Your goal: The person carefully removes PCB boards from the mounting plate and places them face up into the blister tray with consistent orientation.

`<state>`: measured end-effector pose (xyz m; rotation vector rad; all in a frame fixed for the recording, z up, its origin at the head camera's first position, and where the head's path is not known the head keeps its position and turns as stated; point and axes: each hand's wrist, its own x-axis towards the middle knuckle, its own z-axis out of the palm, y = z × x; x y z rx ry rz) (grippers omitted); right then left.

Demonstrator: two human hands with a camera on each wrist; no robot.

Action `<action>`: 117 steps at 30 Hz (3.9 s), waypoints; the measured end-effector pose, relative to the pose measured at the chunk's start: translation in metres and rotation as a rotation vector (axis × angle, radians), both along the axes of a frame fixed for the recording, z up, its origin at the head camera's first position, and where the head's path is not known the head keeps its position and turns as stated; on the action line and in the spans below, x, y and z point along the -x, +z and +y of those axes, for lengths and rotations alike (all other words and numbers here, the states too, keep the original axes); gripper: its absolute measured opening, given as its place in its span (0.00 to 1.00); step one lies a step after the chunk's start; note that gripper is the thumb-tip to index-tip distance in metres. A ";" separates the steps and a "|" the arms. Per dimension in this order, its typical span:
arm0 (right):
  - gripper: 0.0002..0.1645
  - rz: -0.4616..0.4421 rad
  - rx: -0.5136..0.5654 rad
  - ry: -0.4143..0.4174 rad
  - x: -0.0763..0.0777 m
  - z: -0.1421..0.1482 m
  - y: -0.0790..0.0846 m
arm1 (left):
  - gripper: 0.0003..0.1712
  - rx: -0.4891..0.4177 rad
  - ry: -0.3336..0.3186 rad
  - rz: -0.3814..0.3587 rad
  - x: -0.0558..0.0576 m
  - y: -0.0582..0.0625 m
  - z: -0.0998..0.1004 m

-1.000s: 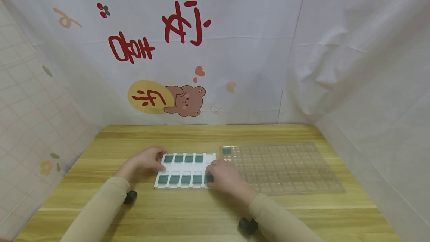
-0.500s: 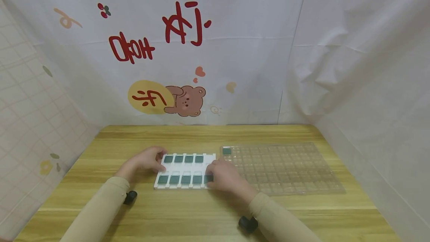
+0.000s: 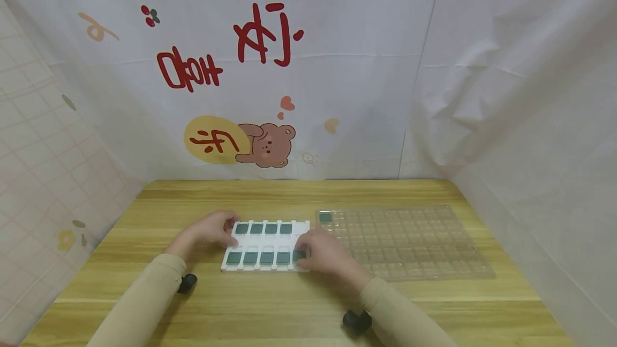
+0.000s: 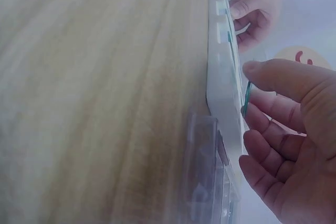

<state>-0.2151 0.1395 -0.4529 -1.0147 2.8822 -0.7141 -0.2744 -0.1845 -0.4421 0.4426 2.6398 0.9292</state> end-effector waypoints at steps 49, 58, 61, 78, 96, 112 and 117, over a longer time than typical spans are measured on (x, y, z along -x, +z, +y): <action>0.13 -0.099 0.280 -0.149 0.058 0.093 0.031 | 0.36 0.047 -0.016 0.018 0.002 0.000 -0.001; 0.13 -0.063 0.220 -0.147 0.068 0.097 0.035 | 0.35 0.044 -0.024 0.024 0.002 0.001 -0.001; 0.12 -0.056 0.201 -0.139 0.072 0.097 0.033 | 0.35 0.045 -0.023 0.024 0.001 0.002 -0.001; 0.09 0.060 0.028 -0.085 0.094 0.096 0.009 | 0.35 0.026 -0.006 0.023 -0.001 0.001 0.000; 0.11 0.024 -0.054 -0.110 0.091 0.090 0.003 | 0.36 0.040 -0.006 0.021 -0.002 0.001 0.000; 0.13 0.030 -0.132 -0.131 0.097 0.089 -0.002 | 0.36 0.046 -0.017 0.035 0.001 -0.001 -0.001; 0.13 0.034 -0.145 -0.137 0.097 0.087 0.000 | 0.36 0.046 -0.023 0.038 0.000 -0.001 -0.001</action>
